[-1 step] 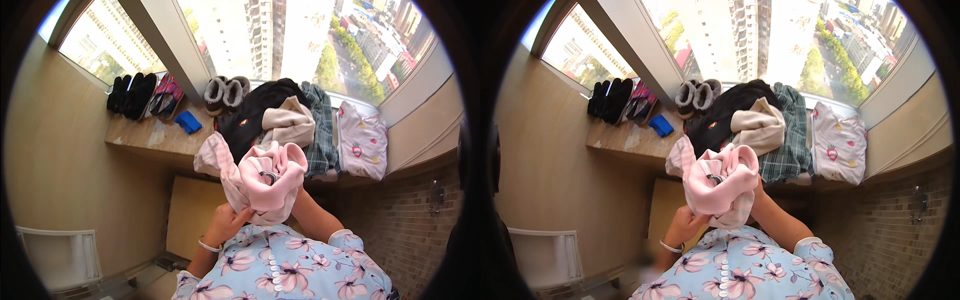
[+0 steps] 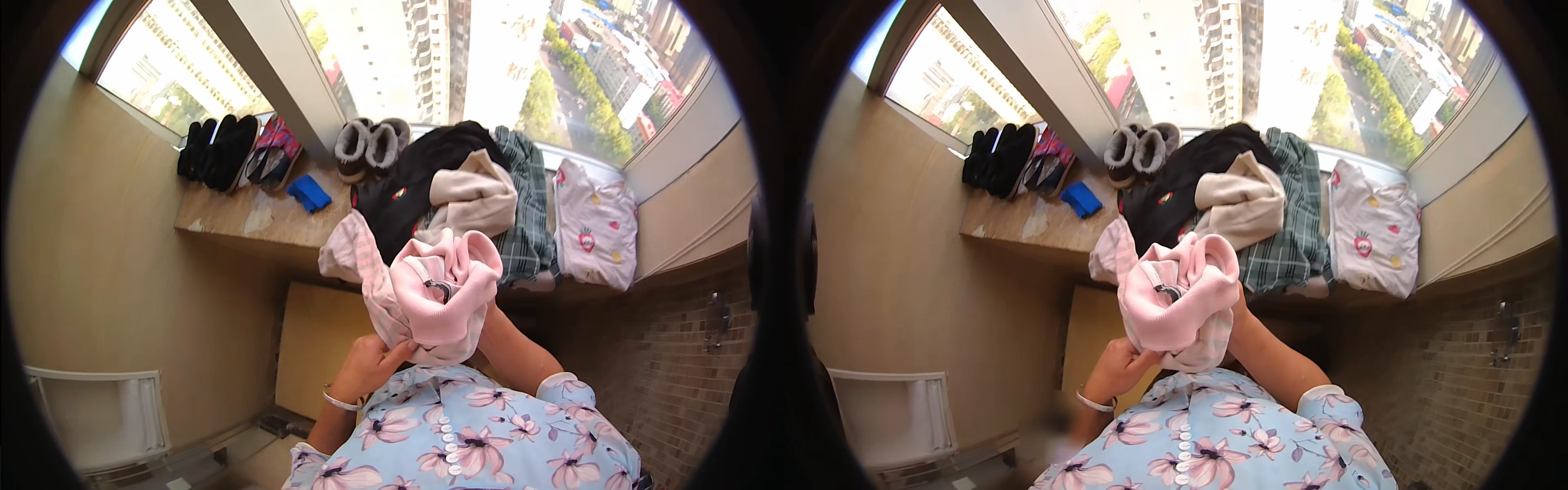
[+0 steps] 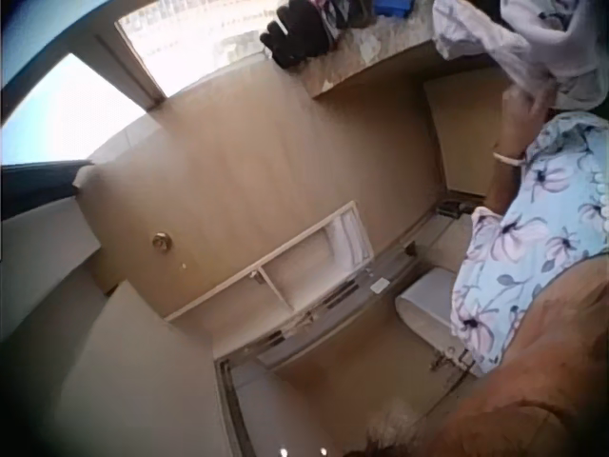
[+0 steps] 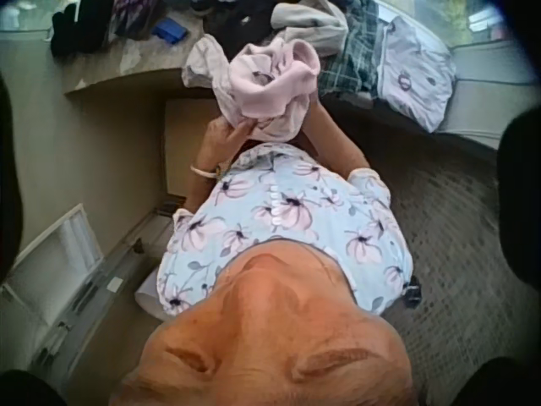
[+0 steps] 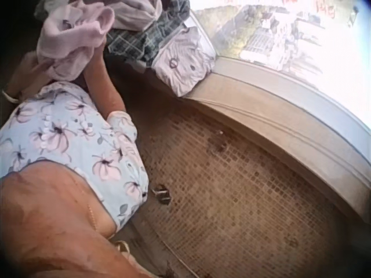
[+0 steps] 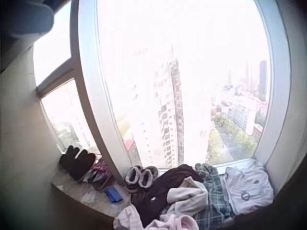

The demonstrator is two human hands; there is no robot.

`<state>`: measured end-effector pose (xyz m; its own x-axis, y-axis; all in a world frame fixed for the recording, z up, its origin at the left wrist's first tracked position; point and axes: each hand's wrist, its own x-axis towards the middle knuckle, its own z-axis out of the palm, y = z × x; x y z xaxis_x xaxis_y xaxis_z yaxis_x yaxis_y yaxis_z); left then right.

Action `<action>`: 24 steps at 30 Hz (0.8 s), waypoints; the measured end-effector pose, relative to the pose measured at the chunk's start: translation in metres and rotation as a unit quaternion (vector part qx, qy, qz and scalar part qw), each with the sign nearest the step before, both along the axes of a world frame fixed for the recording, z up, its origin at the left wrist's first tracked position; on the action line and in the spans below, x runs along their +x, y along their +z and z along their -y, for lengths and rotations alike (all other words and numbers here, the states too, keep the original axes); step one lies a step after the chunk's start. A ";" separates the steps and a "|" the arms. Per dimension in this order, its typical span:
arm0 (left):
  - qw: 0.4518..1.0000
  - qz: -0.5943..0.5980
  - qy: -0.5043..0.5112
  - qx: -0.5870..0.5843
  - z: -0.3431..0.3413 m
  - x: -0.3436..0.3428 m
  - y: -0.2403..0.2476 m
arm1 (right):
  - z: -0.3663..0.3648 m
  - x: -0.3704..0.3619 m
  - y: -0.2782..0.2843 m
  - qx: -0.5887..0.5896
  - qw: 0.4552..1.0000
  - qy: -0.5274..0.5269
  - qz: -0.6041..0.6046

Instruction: The person folds several pieces of clothing on a windowsill, including a yellow shirt, a patterned pink shirt, and striped pants. Each item is smoothed, folded, and stacked neatly on the ledge.

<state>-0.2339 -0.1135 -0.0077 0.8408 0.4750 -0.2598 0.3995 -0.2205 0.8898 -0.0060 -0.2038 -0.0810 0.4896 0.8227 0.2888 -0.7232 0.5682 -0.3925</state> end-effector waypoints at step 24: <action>0.913 0.286 0.268 0.115 -0.035 -0.183 0.048 | -0.018 -0.216 0.023 -0.273 0.889 0.094 0.355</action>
<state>-0.4164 -0.0790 0.0403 0.4389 0.8443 0.3074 -0.0106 -0.3372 0.9414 -0.2224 -0.1862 -0.0584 0.1828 0.9831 0.0027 -0.2441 0.0481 -0.9686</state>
